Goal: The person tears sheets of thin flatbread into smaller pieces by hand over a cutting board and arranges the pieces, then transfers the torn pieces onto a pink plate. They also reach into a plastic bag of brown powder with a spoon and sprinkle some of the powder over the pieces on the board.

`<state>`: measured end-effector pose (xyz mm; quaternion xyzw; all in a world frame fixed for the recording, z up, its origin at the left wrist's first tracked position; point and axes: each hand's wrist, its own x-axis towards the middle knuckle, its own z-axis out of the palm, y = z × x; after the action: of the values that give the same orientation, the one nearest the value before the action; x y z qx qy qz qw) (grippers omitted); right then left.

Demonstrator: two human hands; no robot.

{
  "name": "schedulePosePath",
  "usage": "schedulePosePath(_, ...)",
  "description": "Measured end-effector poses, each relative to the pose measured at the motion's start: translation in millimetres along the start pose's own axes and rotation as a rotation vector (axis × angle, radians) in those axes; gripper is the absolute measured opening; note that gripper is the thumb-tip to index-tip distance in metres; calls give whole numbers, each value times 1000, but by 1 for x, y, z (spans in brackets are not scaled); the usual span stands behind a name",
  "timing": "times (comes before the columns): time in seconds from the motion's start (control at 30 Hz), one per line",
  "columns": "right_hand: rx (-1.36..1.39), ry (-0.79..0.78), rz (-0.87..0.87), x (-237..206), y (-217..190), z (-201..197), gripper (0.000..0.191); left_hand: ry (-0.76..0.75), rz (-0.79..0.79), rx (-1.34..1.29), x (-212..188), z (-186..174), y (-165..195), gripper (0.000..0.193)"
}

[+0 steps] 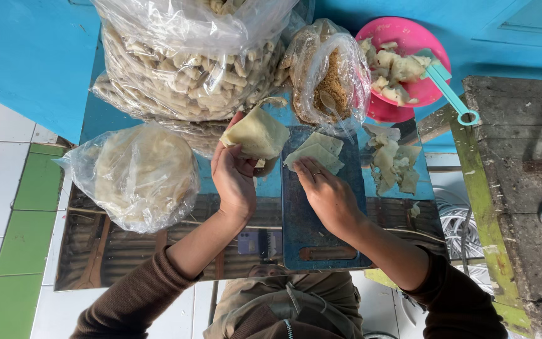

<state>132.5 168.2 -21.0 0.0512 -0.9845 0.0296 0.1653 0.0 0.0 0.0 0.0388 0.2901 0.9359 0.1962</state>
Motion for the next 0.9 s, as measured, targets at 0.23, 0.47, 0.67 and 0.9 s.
schedulePosePath(0.23, 401, -20, 164, 20, 0, -40, 35, -9, 6, 14, 2, -6, -5, 56)
schedulePosePath(0.47, 86, 36, 283, 19, 44, -52, 34, -17, -36, 19, 0, -6, -5, 56)
schedulePosePath(0.67, 111, -87, 325, 18, 52, -44, 34, -14, -50, 29, -2, -4, -5, 56)
schedulePosePath(0.9, 270, 19, 337, 21, 44, -59, 32, 5, -94, 55, -6, 2, -5, 56)
